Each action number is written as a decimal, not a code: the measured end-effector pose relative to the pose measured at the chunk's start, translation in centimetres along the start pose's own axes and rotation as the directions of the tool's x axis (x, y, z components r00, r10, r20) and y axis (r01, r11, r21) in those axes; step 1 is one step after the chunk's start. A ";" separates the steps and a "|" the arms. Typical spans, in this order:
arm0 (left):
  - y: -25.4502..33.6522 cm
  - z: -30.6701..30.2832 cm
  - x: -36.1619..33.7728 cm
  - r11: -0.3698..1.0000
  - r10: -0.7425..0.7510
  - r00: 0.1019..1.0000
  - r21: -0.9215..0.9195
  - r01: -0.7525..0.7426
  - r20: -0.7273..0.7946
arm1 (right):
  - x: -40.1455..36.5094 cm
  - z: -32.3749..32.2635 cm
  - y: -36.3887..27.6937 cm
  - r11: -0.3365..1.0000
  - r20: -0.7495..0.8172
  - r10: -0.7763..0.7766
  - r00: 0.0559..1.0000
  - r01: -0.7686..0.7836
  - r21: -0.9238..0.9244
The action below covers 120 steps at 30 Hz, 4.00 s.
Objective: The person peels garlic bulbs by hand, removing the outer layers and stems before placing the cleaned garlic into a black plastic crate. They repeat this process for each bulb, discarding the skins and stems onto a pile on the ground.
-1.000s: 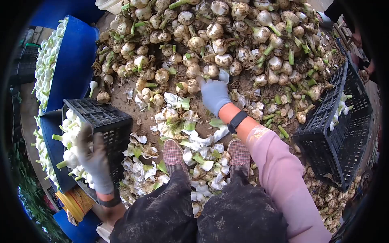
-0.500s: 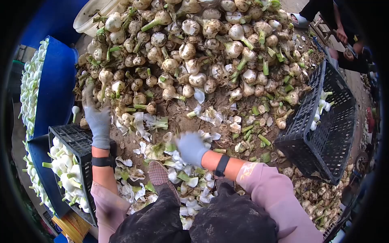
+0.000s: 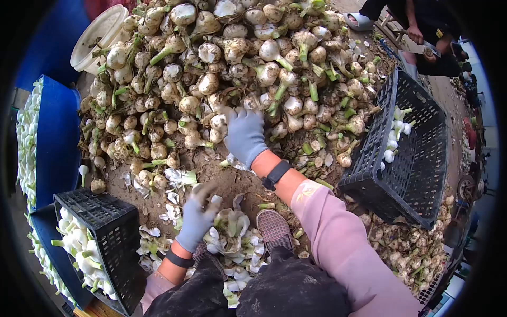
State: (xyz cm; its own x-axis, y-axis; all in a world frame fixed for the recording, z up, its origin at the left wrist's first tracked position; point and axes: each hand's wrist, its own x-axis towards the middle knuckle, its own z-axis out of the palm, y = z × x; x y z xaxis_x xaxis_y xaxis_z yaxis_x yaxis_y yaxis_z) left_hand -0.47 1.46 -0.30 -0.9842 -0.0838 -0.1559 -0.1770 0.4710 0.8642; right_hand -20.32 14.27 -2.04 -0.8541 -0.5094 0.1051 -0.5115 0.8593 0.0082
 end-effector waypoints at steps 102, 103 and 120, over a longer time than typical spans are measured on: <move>5.8 -3.6 3.8 0.069 -0.227 0.960 -0.981 0.184 0.164 | -17.7 -7.5 -3.0 0.707 0.662 -0.675 0.327 0.028 0.707; 9.7 -2.9 4.4 0.148 -0.106 0.972 -0.963 0.225 0.211 | -17.2 -7.5 -2.9 0.747 0.696 -0.589 0.411 -0.050 0.662; 5.6 -0.5 2.0 0.672 -0.381 0.903 -0.612 0.417 0.197 | -4.5 -5.7 1.7 0.689 0.270 0.084 0.959 -0.252 0.680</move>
State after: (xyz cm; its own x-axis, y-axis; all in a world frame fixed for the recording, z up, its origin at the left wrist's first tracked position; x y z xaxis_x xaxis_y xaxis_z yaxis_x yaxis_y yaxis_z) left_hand -3.48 3.53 4.49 -0.8214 -0.0821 -0.5644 -0.5301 -0.2553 0.8086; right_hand -16.78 18.33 3.17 -0.8877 -0.4290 -0.1671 -0.2017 0.6885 -0.6966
